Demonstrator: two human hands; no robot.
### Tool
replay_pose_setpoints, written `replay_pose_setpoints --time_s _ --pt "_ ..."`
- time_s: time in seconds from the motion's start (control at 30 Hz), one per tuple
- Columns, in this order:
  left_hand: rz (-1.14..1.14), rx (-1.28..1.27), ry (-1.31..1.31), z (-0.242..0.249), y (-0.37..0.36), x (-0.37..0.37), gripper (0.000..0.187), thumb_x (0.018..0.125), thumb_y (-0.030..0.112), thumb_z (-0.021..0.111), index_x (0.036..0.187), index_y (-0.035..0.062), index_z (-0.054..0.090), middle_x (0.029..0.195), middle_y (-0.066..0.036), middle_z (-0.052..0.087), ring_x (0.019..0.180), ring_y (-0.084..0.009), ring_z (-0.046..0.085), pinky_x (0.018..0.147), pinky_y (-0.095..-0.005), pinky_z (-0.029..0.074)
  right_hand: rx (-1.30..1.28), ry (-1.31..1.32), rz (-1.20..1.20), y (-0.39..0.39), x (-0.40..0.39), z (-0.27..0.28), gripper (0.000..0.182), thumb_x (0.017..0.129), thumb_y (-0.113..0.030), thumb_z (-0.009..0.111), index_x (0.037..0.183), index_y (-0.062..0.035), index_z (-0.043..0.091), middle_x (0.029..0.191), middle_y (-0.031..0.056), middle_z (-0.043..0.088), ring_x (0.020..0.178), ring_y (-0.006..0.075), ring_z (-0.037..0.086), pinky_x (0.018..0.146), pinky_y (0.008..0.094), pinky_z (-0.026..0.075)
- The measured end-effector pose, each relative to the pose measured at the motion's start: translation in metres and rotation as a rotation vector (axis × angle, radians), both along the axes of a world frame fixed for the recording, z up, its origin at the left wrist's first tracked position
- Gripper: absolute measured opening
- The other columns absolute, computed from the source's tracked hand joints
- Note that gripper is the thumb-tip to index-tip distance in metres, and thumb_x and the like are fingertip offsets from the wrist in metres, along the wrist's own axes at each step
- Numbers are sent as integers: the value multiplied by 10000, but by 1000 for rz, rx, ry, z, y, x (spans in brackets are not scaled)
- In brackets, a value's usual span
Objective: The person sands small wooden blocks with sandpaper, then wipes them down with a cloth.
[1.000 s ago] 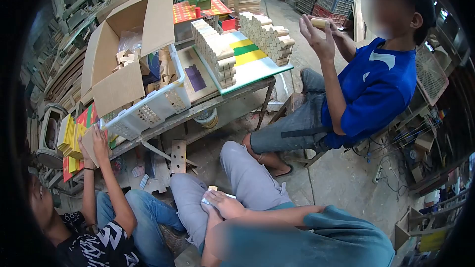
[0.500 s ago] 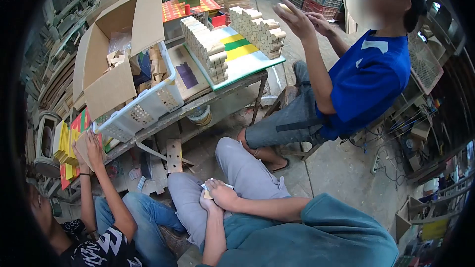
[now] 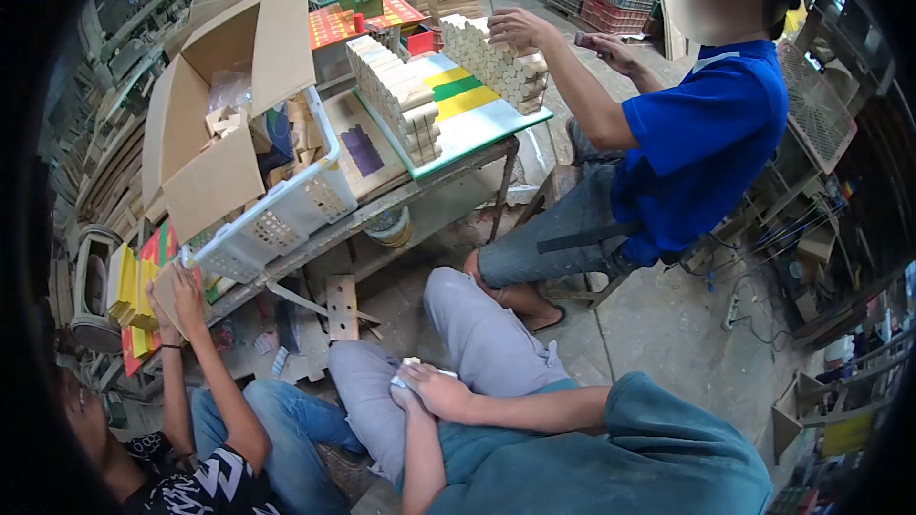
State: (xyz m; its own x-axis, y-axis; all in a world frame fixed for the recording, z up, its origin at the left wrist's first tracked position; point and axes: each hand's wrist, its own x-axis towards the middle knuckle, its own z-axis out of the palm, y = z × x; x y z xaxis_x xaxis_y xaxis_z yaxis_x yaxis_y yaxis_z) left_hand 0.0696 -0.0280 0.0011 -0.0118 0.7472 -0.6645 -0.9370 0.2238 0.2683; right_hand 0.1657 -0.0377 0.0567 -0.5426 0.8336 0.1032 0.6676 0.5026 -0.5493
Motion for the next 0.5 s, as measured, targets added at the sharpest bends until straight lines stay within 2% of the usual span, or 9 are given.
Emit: replay_pose_setpoints --time_s 0.13,0.17,0.2,0.23,0.27,0.3,0.37,0.43,0.5 --pt "-38 5 -65 -1 -5 4 397 939 300 305 1129 84 579 1170 -116 588 1103 -272 552 968 -408 424 -76 -57 -32 12 -1 -7 522 796 -33 479 1314 28 450 1322 238 491 1250 346 468 1066 393 358" --pt "-38 8 -53 -36 -7 -5 397 939 300 305 1129 84 579 1170 -116 588 1103 -272 552 968 -408 424 -67 -88 -53 10 -6 -7 533 785 -25 488 1314 28 451 1332 238 483 1257 346 462 1066 394 360" --pt "-20 43 35 -101 -8 -16 407 931 294 293 1119 79 582 1151 -126 594 1091 -293 558 955 -417 432 -121 -21 -45 3 -5 4 541 782 -31 499 1316 30 447 1345 239 470 1264 346 455 1067 395 361" --pt "-2 77 116 -88 -2 -16 416 923 289 281 1109 74 585 1132 -135 599 1079 -313 565 942 -426 441 -120 -17 -42 3 -6 6 541 782 -31 499 1316 30 447 1345 239 470 1264 346 455 1067 395 361" --pt "-51 -85 235 -77 -3 -6 395 936 294 315 1116 72 588 1142 -119 604 1088 -275 563 960 -409 431 -82 1 -36 1 -3 7 508 801 -57 485 1300 35 462 1323 230 496 1247 336 475 1063 390 366" --pt "-55 -92 226 -51 -3 -2 395 936 294 315 1116 72 588 1142 -119 604 1088 -275 563 960 -409 431 -47 11 -31 -2 1 8 480 821 -82 470 1284 40 477 1301 221 522 1229 326 495 1059 386 370" --pt "-43 29 3 -18 -3 4 417 919 298 296 1103 63 587 1120 -132 606 1053 -311 577 925 -411 452 -93 -38 -14 11 4 7 465 835 -66 453 1286 43 474 1311 224 512 1239 320 488 1057 386 371" --pt "-43 10 41 2 -2 10 409 916 304 314 1097 62 589 1102 -125 613 1027 -298 588 917 -409 459 -237 -128 -75 23 -1 3 458 848 -58 437 1293 44 466 1323 224 502 1251 321 477 1054 387 374" --pt "-18 -112 178 7 -2 4 352 928 284 360 1052 61 604 1077 -115 630 995 -278 606 893 -392 477 -153 -127 -75 9 -3 4 458 849 -56 431 1291 62 459 1325 227 499 1253 326 474 1048 389 381"
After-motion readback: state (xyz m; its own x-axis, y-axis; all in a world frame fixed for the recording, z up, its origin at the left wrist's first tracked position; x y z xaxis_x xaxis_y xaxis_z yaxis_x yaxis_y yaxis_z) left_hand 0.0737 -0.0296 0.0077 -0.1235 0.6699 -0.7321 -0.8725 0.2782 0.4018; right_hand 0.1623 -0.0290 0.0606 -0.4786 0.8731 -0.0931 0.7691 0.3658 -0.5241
